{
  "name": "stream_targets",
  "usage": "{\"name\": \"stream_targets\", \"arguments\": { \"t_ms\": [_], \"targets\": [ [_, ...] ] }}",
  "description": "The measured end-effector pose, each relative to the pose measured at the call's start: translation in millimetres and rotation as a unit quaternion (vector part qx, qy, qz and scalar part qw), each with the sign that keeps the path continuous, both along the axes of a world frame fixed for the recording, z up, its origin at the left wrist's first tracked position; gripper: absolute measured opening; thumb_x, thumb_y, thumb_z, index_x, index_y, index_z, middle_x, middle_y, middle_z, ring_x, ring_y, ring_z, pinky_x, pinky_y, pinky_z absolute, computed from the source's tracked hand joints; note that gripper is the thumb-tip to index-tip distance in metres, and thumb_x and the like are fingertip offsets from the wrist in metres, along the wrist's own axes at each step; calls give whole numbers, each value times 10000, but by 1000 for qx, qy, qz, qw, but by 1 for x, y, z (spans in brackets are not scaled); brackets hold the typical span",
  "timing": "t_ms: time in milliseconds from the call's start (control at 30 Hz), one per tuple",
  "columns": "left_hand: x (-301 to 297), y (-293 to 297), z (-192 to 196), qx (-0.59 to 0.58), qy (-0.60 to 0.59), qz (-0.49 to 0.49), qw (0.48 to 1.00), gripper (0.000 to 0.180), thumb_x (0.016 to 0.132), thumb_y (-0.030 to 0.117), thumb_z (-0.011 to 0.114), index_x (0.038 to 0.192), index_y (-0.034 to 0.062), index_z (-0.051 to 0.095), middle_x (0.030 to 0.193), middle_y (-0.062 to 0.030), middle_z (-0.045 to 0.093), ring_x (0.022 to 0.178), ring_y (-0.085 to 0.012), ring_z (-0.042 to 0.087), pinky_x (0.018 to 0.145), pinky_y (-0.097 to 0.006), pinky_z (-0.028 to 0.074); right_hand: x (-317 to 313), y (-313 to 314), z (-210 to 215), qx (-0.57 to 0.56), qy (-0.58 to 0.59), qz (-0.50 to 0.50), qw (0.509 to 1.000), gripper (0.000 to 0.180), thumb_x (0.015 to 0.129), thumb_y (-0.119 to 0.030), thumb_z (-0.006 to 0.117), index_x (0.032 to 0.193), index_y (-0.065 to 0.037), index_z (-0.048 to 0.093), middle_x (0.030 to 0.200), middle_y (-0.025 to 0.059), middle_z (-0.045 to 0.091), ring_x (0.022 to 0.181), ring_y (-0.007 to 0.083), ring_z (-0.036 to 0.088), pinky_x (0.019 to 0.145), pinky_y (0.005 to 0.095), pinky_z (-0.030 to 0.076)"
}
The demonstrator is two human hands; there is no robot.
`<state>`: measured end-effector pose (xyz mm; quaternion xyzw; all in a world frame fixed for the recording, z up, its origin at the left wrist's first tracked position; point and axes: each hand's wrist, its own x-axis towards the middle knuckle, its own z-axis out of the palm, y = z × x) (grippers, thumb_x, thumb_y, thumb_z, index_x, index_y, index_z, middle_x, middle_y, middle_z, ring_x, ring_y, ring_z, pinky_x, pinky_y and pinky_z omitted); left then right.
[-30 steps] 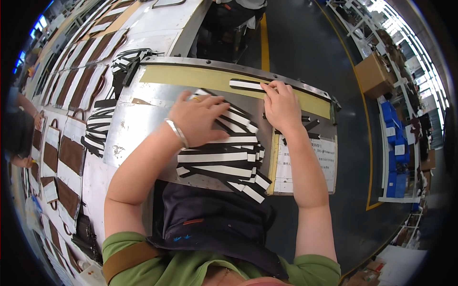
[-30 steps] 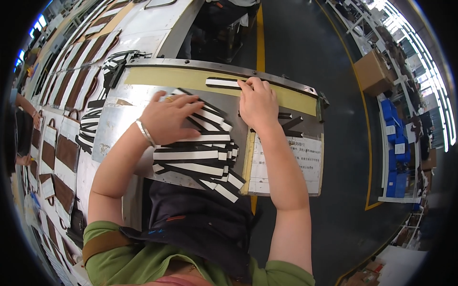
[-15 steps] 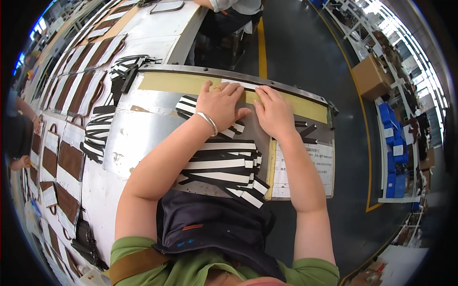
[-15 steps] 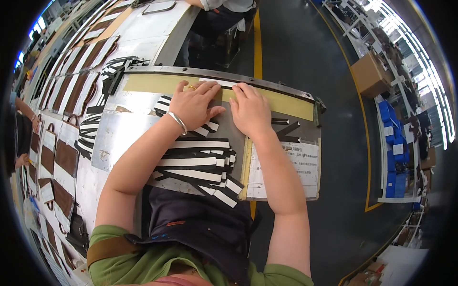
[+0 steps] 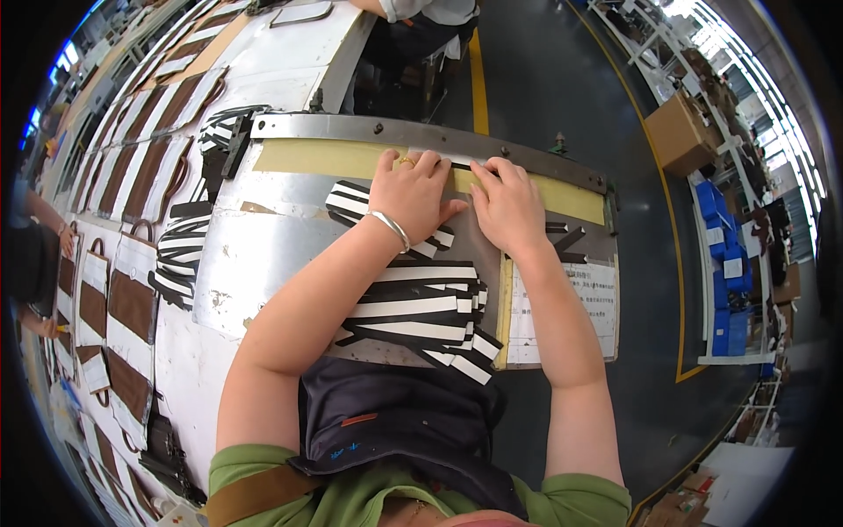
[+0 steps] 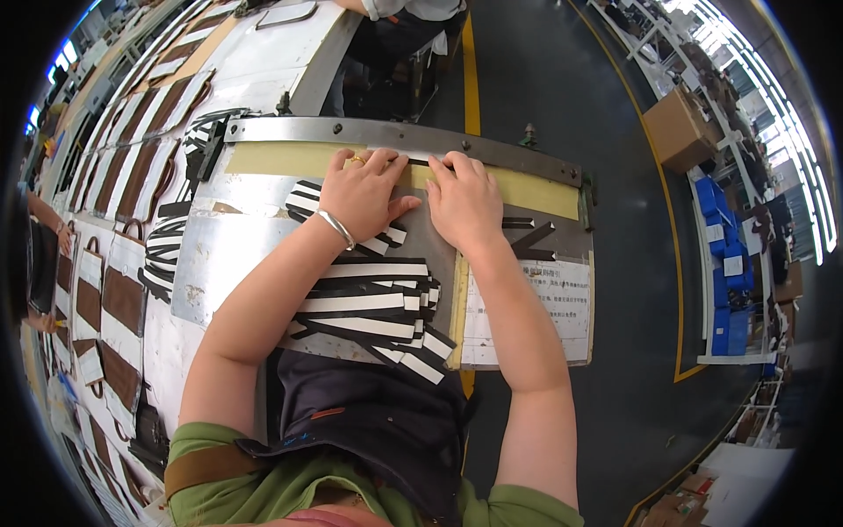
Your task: Assembling, aligning, and bundling small black and white leather straps on a metal assembly plate.
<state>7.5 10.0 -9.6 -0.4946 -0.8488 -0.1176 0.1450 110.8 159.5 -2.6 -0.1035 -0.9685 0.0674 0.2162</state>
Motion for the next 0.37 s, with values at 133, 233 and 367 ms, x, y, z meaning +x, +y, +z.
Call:
{"name": "stream_targets", "arguments": {
  "t_ms": [133,233,367],
  "targets": [
    [-1,-1,-3,38,30,-16,999,565,890,532,571,1241,89,594,1114,-57,580,1087,-221,577,1033,-454,331,-1,1,-1,3,28,10,1000,284,878,-173,619,1141,-81,673,1078,44,605,1041,250,576,904,397,466],
    [-3,0,3,14,-8,-8,1000,570,900,552,544,1283,134,599,1115,-45,578,1094,-208,553,970,-428,367,-2,4,0,-15,30,17,999,252,858,-157,636,1096,-83,674,1083,48,609,1033,256,579,898,397,469],
    [2,3,15,-39,-65,-17,997,614,877,563,579,1343,164,546,1144,-66,549,1094,-228,545,945,-419,377,-3,9,13,-133,-33,-4,991,260,854,-145,640,1107,-95,667,1100,80,624,1046,292,587,918,384,459]
  ]
}}
